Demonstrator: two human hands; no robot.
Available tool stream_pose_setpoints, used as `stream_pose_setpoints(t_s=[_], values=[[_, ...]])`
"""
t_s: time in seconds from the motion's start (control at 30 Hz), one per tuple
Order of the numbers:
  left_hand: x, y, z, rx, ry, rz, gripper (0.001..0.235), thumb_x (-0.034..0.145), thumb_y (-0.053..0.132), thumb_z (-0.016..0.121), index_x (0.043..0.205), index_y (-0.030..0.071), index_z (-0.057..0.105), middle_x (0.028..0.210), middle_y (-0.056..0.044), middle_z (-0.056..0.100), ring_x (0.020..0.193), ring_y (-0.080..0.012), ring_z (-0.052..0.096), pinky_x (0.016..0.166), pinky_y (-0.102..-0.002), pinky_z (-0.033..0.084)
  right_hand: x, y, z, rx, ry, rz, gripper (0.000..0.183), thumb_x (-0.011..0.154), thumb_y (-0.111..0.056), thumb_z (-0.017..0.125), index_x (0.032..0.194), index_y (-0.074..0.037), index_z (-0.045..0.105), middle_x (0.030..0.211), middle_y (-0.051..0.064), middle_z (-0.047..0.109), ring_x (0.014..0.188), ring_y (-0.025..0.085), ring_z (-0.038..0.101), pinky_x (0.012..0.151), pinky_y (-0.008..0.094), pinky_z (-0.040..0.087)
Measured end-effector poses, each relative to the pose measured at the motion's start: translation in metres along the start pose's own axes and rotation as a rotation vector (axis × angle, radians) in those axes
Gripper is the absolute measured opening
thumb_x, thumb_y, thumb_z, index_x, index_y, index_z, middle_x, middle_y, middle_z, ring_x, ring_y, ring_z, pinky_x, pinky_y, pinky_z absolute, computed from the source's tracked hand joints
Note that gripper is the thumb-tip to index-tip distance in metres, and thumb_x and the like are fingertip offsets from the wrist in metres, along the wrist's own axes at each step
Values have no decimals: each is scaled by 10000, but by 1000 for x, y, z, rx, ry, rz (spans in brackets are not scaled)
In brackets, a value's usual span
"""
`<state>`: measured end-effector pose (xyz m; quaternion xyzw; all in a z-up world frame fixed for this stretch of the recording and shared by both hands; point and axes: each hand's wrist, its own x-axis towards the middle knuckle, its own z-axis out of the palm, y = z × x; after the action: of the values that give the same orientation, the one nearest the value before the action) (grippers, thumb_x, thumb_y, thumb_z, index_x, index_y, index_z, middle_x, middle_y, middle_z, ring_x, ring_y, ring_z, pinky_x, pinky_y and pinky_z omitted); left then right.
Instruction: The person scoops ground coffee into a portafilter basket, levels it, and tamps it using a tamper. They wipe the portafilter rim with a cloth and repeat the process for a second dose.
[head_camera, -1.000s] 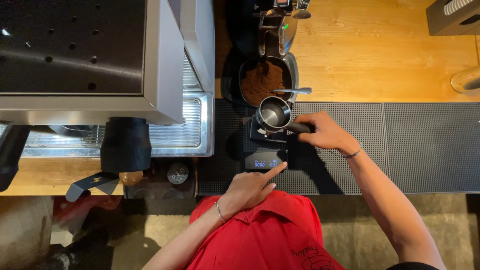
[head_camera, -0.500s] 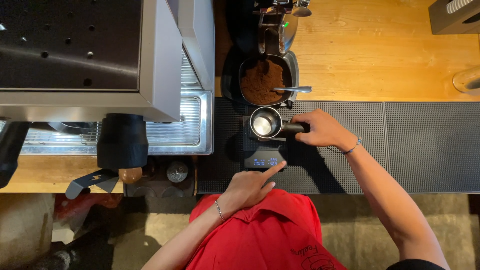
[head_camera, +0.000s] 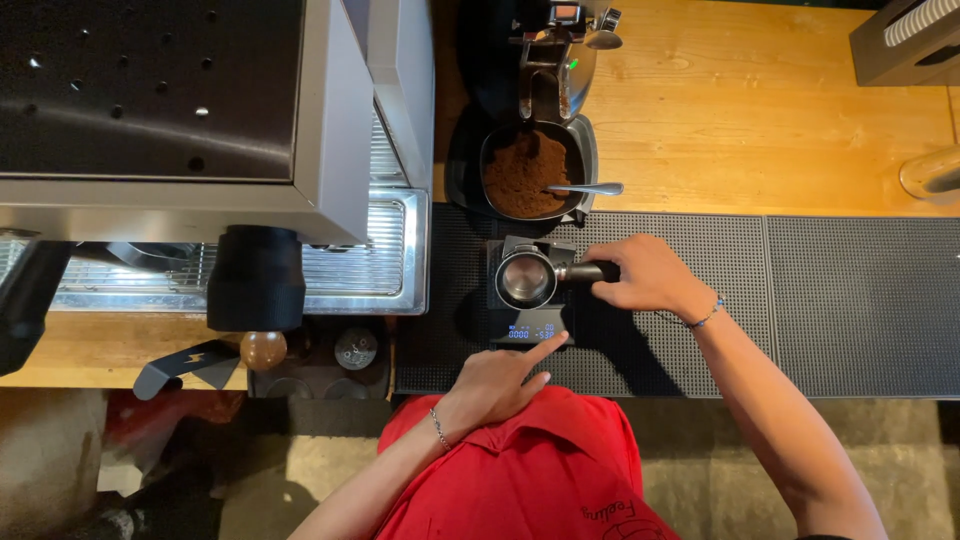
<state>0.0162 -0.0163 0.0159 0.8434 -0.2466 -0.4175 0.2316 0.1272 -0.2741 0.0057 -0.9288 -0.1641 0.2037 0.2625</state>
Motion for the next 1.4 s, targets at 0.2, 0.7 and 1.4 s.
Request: stream_pose_setpoints(t_s=[0.2, 0.7, 1.4], values=[[-2, 0, -1, 3, 9, 16, 644, 1096, 354, 340, 1689, 385, 90, 1171, -248, 720, 1093, -457, 702, 941, -555, 539, 4, 14, 7, 14, 7, -9, 425, 676, -219, 689, 1077, -216, 829, 676, 90, 743, 490, 305, 616, 560, 385, 459], [2, 2, -5, 30, -32, 38, 644, 1103, 330, 318, 1690, 388, 62, 1097, -252, 734, 1062, -467, 708, 933, -556, 539, 14, 15, 4, 33, -168, 54, 432, 740, -194, 667, 1146, -154, 809, 769, 96, 768, 535, 252, 617, 586, 363, 471], [1, -11, 17, -346, 649, 526, 389, 1063, 189, 641, 1449, 210, 595, 616, 33, 433, 522, -171, 476, 584, -311, 433, 82, 9, 6, 1053, 487, 367, 281, 984, -118, 703, 1245, -14, 719, 844, 57, 637, 631, 114, 560, 530, 203, 503]])
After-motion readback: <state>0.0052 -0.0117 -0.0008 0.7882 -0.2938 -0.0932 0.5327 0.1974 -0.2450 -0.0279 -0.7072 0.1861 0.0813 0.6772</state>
